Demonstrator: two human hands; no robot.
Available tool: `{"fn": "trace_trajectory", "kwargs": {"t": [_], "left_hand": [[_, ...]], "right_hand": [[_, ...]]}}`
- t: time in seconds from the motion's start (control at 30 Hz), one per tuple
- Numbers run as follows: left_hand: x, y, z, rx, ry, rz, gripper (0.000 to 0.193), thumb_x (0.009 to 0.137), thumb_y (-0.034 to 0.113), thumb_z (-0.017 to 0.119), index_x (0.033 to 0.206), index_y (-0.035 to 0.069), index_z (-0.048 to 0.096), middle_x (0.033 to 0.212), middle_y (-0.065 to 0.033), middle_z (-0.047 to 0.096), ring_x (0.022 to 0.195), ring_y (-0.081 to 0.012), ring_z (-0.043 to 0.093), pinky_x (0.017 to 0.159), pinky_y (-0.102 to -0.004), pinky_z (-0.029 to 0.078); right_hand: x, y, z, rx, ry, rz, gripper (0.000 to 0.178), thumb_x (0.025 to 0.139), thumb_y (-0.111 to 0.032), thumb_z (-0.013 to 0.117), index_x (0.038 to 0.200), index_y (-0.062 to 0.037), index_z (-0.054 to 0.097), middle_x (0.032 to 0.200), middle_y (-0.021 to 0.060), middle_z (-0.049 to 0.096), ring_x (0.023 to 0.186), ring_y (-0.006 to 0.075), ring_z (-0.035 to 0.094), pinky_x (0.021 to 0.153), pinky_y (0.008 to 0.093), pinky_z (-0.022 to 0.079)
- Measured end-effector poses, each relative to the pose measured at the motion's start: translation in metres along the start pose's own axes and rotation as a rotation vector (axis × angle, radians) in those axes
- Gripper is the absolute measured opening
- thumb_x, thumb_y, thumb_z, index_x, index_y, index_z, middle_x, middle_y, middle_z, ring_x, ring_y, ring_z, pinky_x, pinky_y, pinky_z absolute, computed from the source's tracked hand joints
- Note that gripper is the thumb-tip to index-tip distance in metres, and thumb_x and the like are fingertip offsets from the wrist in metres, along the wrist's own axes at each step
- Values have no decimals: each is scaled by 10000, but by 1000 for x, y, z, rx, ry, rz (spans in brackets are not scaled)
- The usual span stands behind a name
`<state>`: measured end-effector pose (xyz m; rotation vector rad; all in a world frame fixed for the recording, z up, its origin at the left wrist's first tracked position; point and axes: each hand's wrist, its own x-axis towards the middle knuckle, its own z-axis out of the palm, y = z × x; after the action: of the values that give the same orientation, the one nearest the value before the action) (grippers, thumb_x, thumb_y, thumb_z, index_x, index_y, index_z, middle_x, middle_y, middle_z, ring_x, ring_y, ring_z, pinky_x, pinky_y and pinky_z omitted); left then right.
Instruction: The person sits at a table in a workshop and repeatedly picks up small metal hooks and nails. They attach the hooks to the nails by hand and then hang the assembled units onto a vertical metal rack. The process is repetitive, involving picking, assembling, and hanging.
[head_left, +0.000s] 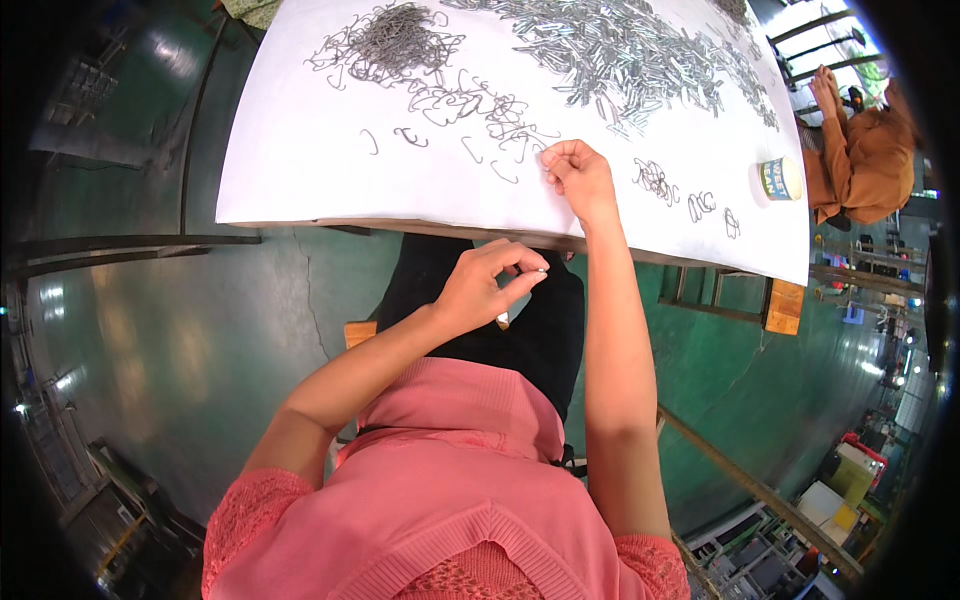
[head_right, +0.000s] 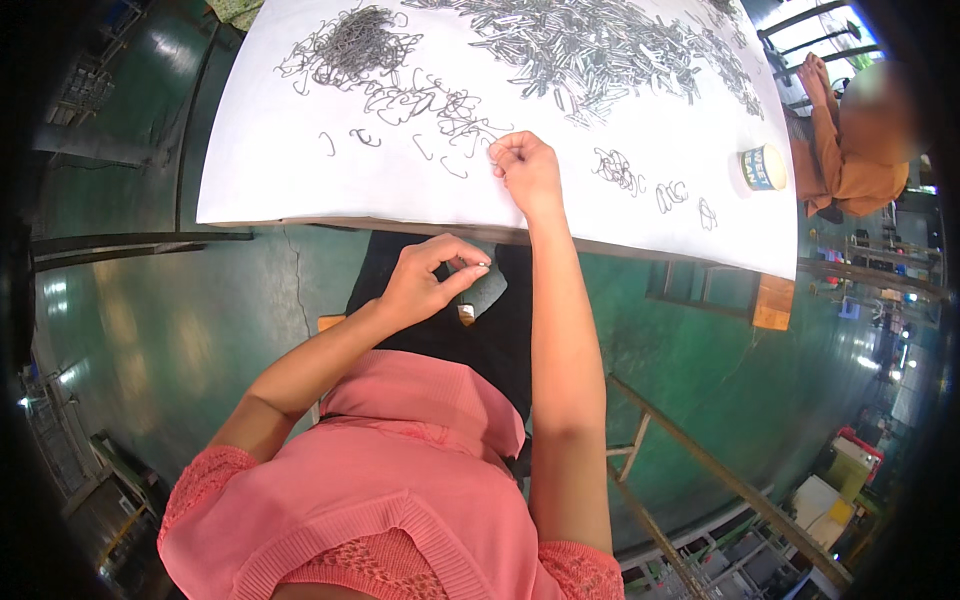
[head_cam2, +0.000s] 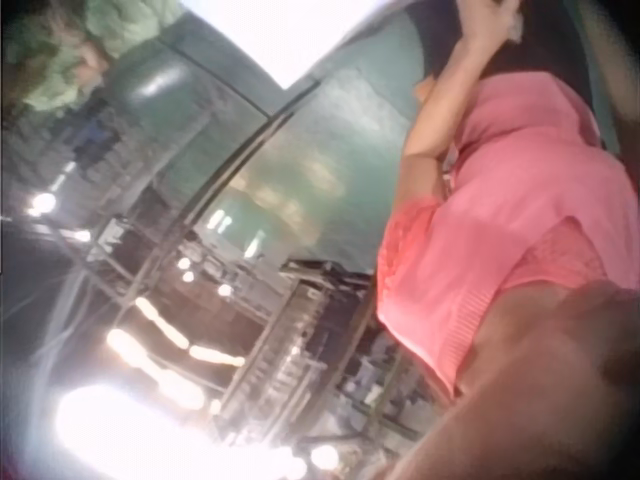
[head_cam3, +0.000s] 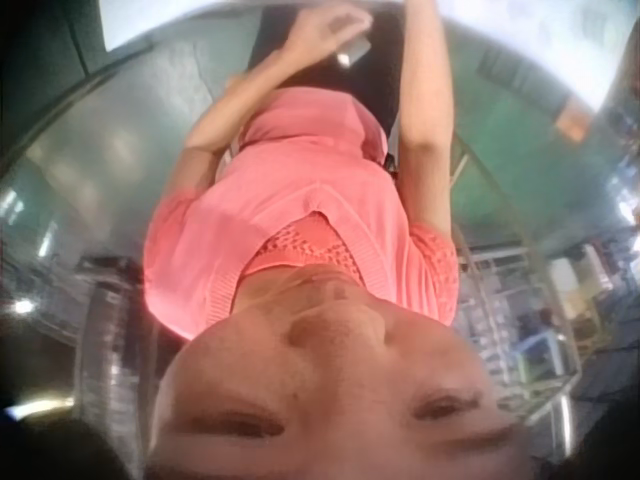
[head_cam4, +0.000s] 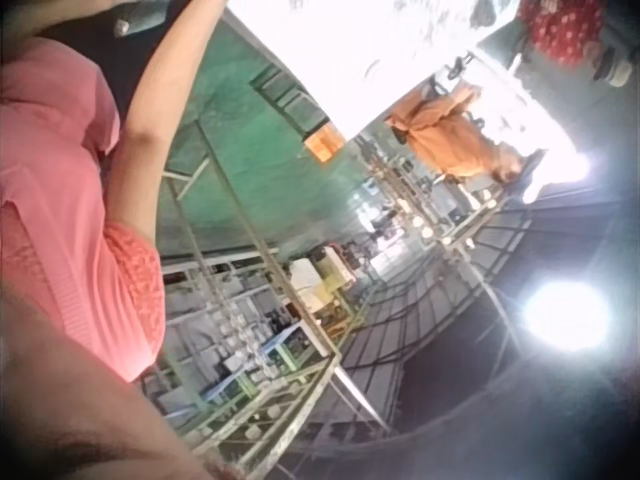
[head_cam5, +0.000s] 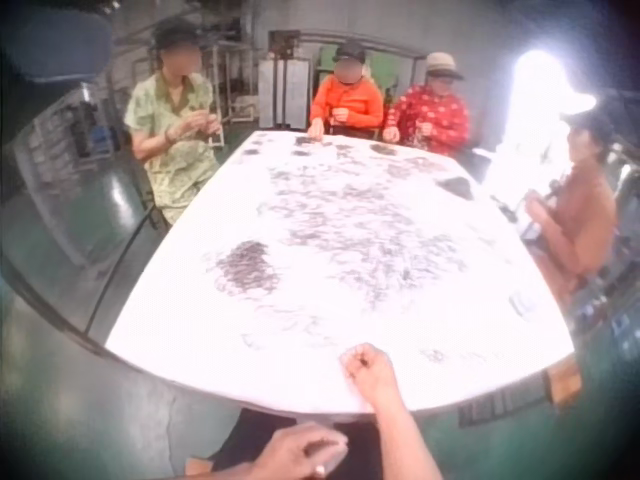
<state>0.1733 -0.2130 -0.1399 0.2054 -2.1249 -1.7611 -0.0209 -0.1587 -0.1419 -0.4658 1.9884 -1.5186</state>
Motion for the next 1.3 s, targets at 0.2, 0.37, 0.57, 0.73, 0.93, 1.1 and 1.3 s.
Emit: {"fn": "trace_trajectory", "kwargs": {"t": [0.2, 0.37, 0.57, 0.73, 0.93, 1.1, 1.3], "left_hand": [[12, 10, 1, 58, 9, -79, 110, 817, 52, 689, 920, 12, 679, 886, -60, 704, 740, -114, 630, 699, -253, 502], [22, 21, 2, 65, 39, -98, 123, 826, 50, 679, 945, 16, 687, 890, -53, 710, 757, -100, 631, 723, -254, 505], [30, 21, 9, 46, 80, -87, 121, 839, 76, 680, 952, 34, 690, 832, -58, 710, 728, -124, 660, 695, -251, 520], [32, 28, 13, 53, 88, -113, 117, 840, 86, 680, 945, 35, 694, 833, -53, 709, 723, -117, 656, 687, -249, 515], [32, 31, 11, 61, 43, -52, 144, 861, 53, 655, 990, 5, 693, 904, -72, 710, 815, -109, 653, 743, -255, 519], [64, 19, -4, 223, 67, 105, 175, 884, 114, 623, 1013, 24, 701, 944, -96, 711, 767, -107, 619, 695, -267, 489], [197, -40, -11, 733, 84, 124, 218, 836, 259, 663, 950, 79, 711, 923, -74, 702, 820, -232, 658, 720, -354, 510]], "right_hand": [[-33, -8, -23, 297, 22, 64, 249, 824, -20, 661, 1034, 2, 528, 783, 85, 656, 620, 103, 571, 496, 208, 405], [-103, -20, -23, 448, 52, 13, 321, 836, -11, 653, 1101, -9, 472, 852, 110, 663, 661, 118, 602, 497, 203, 424], [-140, 0, -1, 614, 229, -111, 262, 849, 21, 649, 1043, -44, 486, 895, 118, 657, 683, 126, 632, 494, 197, 461], [-137, -3, 14, 656, 375, -195, 214, 864, 36, 623, 1006, -39, 482, 905, 109, 638, 708, 131, 638, 549, 216, 516], [-137, -4, 22, 635, 459, -313, 202, 869, 43, 615, 969, -49, 465, 917, 100, 621, 745, 127, 630, 572, 226, 526], [-141, -3, 19, 585, 478, -422, 223, 863, 56, 617, 958, -62, 455, 935, 105, 618, 763, 143, 631, 588, 238, 538], [-144, -9, 12, 511, 515, -432, 211, 862, 60, 618, 933, -59, 458, 950, 112, 616, 769, 149, 633, 603, 249, 551]]}}
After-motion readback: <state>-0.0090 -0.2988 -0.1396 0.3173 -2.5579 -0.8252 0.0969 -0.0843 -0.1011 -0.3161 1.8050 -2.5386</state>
